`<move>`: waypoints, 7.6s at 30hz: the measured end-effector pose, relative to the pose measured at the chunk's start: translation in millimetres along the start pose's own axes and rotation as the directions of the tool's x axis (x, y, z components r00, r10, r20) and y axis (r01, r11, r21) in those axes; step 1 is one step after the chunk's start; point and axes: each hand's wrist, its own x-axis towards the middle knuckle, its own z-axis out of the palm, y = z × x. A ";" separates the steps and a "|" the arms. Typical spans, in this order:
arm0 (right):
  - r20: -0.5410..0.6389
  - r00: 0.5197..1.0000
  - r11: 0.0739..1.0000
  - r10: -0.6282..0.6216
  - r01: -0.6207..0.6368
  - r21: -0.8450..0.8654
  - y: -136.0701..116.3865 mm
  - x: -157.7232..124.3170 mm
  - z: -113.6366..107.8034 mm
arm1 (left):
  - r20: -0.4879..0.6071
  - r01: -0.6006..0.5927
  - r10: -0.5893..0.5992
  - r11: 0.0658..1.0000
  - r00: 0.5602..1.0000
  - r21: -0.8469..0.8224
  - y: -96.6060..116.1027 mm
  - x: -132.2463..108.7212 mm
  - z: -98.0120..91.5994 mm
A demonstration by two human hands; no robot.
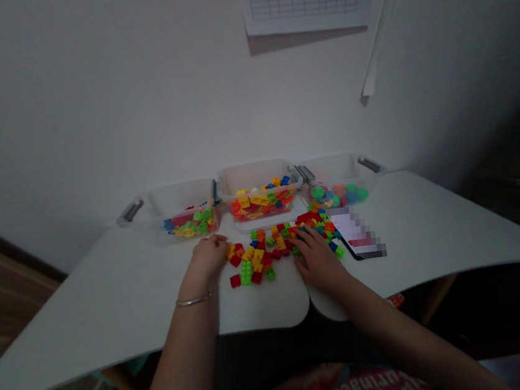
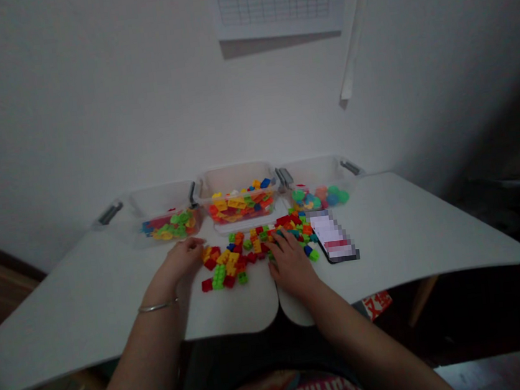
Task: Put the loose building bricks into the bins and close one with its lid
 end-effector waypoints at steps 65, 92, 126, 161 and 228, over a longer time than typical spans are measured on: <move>-0.030 1.000 0.990 -0.007 0.011 0.139 4.2 -4.3 -8.8 | -0.099 -0.340 0.408 0.854 0.908 0.394 121.1 52.3 -37.5; -0.065 0.998 0.986 -0.021 0.031 0.166 1.3 -4.0 -9.0 | 0.453 -0.158 0.086 0.980 0.887 0.125 36.6 -17.9 -32.4; -0.061 0.998 0.980 -0.010 0.022 0.199 4.7 -3.3 -10.0 | -0.203 -0.185 0.052 0.665 0.978 -0.724 117.0 31.2 -50.4; -0.063 0.998 0.982 -0.017 0.028 0.187 6.7 -3.9 -8.5 | -0.056 -0.213 0.257 0.888 0.965 0.409 124.3 49.2 -42.7; -0.070 0.998 0.973 -0.004 0.020 0.229 5.8 -4.4 -7.2 | 0.431 -0.339 0.227 0.919 0.874 0.202 81.4 -14.1 -50.6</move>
